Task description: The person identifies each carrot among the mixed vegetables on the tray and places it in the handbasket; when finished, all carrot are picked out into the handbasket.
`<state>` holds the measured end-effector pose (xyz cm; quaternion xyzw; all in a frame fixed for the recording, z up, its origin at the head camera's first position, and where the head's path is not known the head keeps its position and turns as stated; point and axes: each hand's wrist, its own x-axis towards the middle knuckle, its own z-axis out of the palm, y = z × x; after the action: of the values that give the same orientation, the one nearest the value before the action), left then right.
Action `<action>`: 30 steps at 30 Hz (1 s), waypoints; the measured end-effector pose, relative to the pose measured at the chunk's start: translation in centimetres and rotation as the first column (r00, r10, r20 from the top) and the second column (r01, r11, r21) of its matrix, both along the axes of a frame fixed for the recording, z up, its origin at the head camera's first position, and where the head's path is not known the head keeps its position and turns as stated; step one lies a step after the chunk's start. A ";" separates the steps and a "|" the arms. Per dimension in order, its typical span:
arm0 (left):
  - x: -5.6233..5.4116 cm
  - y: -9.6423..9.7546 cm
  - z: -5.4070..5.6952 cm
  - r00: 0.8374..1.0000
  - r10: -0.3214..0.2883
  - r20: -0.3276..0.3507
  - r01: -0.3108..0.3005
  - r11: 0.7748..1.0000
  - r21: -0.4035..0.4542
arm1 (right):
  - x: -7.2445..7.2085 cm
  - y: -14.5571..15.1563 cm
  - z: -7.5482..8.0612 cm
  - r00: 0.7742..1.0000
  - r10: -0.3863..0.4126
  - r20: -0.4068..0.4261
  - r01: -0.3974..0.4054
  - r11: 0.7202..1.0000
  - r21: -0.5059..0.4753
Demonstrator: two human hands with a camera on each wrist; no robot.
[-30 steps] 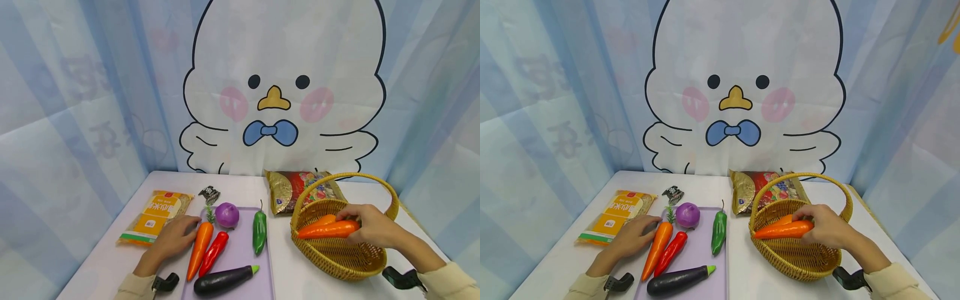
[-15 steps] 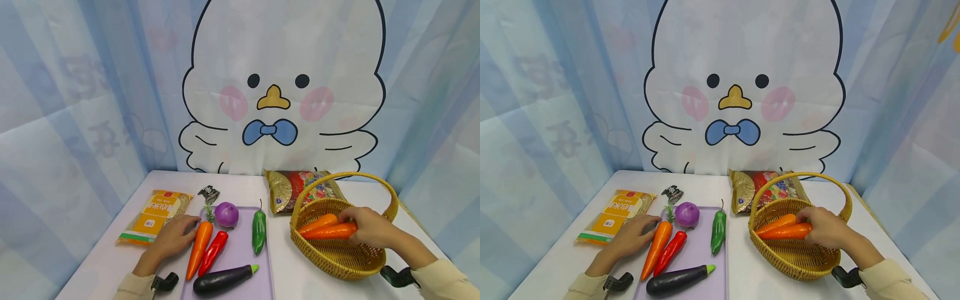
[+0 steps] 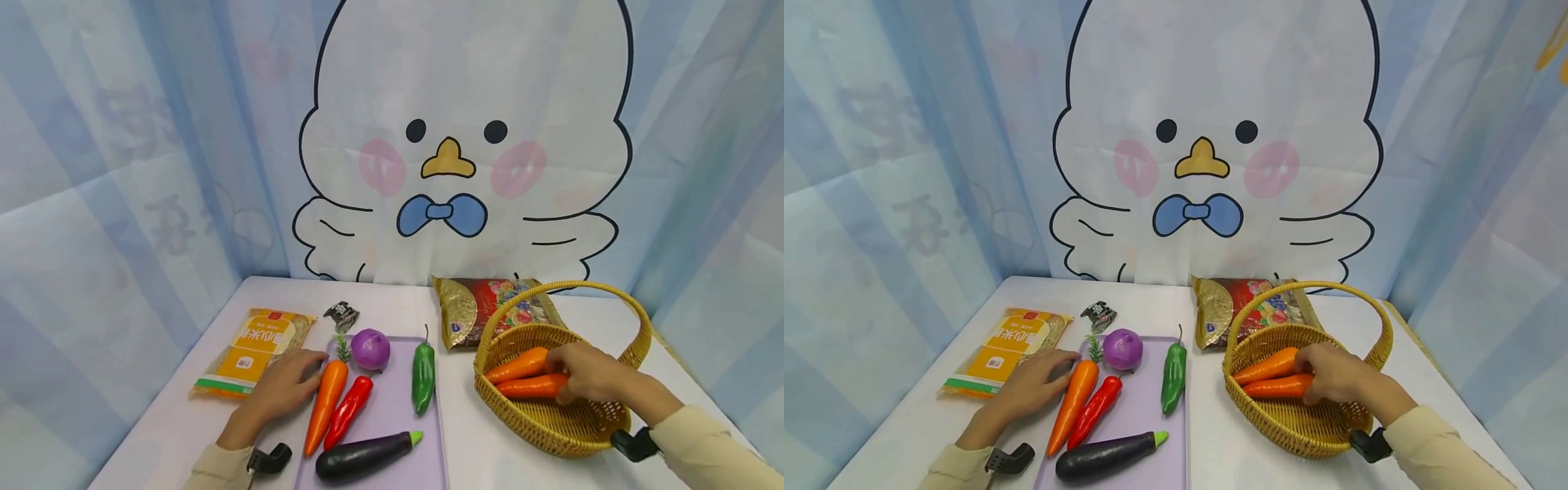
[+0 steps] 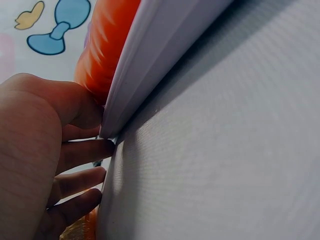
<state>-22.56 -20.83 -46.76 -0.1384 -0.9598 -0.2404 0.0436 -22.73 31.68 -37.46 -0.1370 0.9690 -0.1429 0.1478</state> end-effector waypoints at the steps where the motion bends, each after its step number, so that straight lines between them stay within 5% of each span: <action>1: 0.0 0.0 0.0 1.000 -0.001 -0.002 0.001 1.000 0.000 | 0.0 0.1 0.0 1.000 0.001 0.001 -0.001 1.000 -0.003; 12: 0.0 -0.1 0.0 1.000 0.007 0.024 -0.007 1.000 0.004 | -0.8 -0.4 0.8 0.999 0.008 0.047 -0.007 1.000 -0.019; 30: -0.1 -0.2 -0.2 1.000 -0.017 -0.020 0.017 1.000 0.008 | -1.9 -0.2 0.1 0.998 0.058 -0.016 -0.058 0.998 -0.035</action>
<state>-22.67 -21.08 -47.00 -0.1488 -0.9571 -0.2431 0.0519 -24.63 31.48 -37.36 -0.1687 0.9630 -0.1547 0.1421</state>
